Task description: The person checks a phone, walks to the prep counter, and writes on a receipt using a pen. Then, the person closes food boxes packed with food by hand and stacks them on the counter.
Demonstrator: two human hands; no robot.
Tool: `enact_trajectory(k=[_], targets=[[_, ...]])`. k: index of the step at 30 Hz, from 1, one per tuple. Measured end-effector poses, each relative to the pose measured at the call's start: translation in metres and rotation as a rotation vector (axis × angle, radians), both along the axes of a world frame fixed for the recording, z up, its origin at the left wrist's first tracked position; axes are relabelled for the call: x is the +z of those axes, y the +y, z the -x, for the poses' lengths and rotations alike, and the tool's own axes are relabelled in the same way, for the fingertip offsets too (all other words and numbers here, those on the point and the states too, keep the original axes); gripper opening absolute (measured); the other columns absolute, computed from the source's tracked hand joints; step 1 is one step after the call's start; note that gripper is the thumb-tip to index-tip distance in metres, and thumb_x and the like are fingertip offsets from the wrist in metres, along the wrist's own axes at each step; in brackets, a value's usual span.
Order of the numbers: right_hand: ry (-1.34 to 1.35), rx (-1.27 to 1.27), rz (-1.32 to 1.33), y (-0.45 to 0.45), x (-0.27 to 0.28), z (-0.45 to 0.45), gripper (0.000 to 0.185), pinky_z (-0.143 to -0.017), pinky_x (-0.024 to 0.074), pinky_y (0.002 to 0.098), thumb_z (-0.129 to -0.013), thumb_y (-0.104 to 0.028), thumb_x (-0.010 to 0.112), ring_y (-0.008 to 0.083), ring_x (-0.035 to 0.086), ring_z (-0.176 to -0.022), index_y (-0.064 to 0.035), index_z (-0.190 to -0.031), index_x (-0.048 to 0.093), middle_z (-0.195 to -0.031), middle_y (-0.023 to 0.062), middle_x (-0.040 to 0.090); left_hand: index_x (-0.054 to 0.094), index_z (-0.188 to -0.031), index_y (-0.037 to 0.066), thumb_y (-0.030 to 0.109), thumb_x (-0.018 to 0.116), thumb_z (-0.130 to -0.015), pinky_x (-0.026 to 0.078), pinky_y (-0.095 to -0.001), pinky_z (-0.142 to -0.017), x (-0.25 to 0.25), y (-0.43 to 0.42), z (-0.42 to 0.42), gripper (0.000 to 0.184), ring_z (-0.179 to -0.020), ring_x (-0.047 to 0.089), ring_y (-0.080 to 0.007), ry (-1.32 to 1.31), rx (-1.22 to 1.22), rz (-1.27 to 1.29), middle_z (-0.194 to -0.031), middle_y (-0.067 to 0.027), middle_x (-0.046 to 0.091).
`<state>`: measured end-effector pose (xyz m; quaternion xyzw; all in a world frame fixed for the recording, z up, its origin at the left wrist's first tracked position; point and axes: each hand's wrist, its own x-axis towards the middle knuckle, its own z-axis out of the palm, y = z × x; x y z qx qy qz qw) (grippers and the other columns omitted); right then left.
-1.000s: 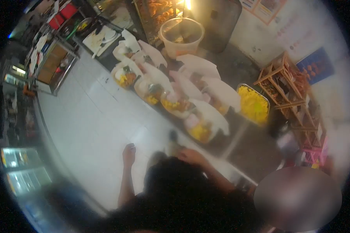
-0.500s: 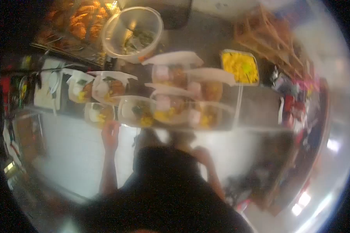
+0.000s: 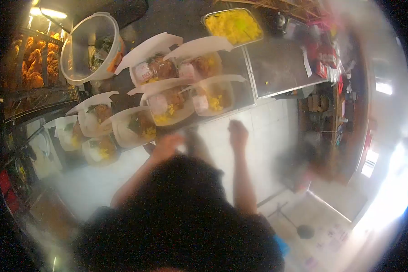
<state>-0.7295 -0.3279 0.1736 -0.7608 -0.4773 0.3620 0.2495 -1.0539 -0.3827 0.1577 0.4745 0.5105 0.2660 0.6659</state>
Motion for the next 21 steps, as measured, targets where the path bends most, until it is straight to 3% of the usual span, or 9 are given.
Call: enact_trajectory(k=[2,6,10,12,14,16,18,19,21], targets=[[0.032,-0.086,-0.083,0.038,-0.002,-0.003,0.022,-0.078,0.0532,0.0362,-0.092,-0.012,0.059,0.0258,0.069,-0.087,0.0016,-0.107,0.067,-0.101,0.0165,0.07,0.063,-0.12,0.001,0.021,0.053,-0.095,0.05,-0.036,-0.09,-0.025,0.007,-0.036,0.033,-0.103,0.066,-0.0285,0.045,0.071,-0.042,-0.111,-0.0173,0.069],[-0.184,0.173,-0.19,0.104,-0.043,-0.039,0.031,-0.077,0.0522,0.0365,-0.093,-0.026,0.061,0.0255,0.069,-0.086,-0.0007,-0.109,0.069,-0.098,0.016,0.072,0.058,-0.127,-0.001,0.024,0.052,-0.095,0.045,-0.0389,-0.1,-0.057,0.028,-0.105,0.041,-0.12,0.059,-0.0334,0.183,0.399,-0.004,-0.127,-0.0214,0.062],[-0.105,0.216,0.041,0.148,-0.038,-0.051,0.043,-0.08,0.0512,0.0368,-0.089,-0.041,0.066,0.0257,0.07,-0.085,-0.0023,-0.107,0.072,-0.097,0.0169,0.073,0.057,-0.122,-0.009,0.026,0.052,-0.097,0.045,-0.0359,-0.094,-0.035,0.058,-0.143,0.043,-0.109,0.062,-0.0312,0.289,0.547,0.024,-0.116,-0.0212,0.066],[-0.114,0.348,-0.007,0.163,-0.07,-0.073,0.041,-0.072,0.0528,0.0358,-0.088,-0.038,0.069,0.0222,0.07,-0.081,-0.0015,-0.105,0.072,-0.09,0.0146,0.073,0.058,-0.118,-0.008,0.027,0.053,-0.098,0.045,-0.0355,-0.09,-0.046,0.055,-0.161,0.041,-0.103,0.063,-0.029,0.322,0.659,0.105,-0.11,-0.0193,0.067],[0.188,0.276,0.131,0.172,-0.072,-0.078,0.037,-0.06,0.0525,0.0327,-0.086,-0.033,0.072,0.0177,0.069,-0.074,-0.0005,-0.103,0.073,-0.082,0.0115,0.072,0.06,-0.117,-0.006,0.027,0.054,-0.098,0.046,-0.036,-0.09,-0.048,0.06,-0.166,0.038,-0.106,0.063,-0.0278,0.318,0.817,0.025,-0.112,-0.0197,0.067],[0.216,0.329,0.078,0.184,-0.069,-0.079,0.035,-0.052,0.051,0.0293,-0.083,-0.029,0.076,0.0145,0.067,-0.068,0.0006,-0.101,0.072,-0.077,0.0087,0.069,0.062,-0.114,-0.004,0.026,0.053,-0.098,0.047,-0.0369,-0.087,-0.068,0.064,-0.17,0.035,-0.102,0.065,-0.0296,0.591,0.85,-0.203,-0.108,-0.0203,0.068],[0.254,0.401,0.165,0.188,-0.073,-0.079,0.036,-0.052,0.0526,0.0301,-0.083,-0.03,0.076,0.0155,0.066,-0.063,0.0013,-0.102,0.071,-0.075,0.0085,0.069,0.064,-0.112,-0.003,0.027,0.054,-0.098,0.049,-0.0391,-0.083,-0.069,0.066,-0.169,0.035,-0.094,0.066,-0.0326,0.475,0.842,0.069,-0.1,-0.0203,0.069],[0.231,0.52,0.104,0.196,-0.12,-0.085,0.039,-0.052,0.0534,0.0308,-0.083,-0.032,0.076,0.0164,0.067,-0.062,0.0018,-0.1,0.072,-0.073,0.0085,0.068,0.067,-0.099,-0.002,0.027,0.054,-0.096,0.049,-0.0429,-0.075,-0.064,0.069,-0.174,0.032,-0.084,0.066,-0.0387,0.607,0.848,-0.087,-0.087,-0.022,0.068],[0.185,0.58,0.135,0.21,-0.107,-0.089,0.038,-0.052,0.0535,0.031,-0.083,-0.033,0.075,0.0171,0.067,-0.063,0.0017,-0.099,0.072,-0.072,0.0083,0.068,0.067,-0.092,-0.002,0.026,0.054,-0.096,0.049,-0.0448,-0.073,-0.078,0.076,-0.177,0.031,-0.082,0.065,-0.0405,0.729,0.783,-0.101,-0.084,-0.0226,0.067]])
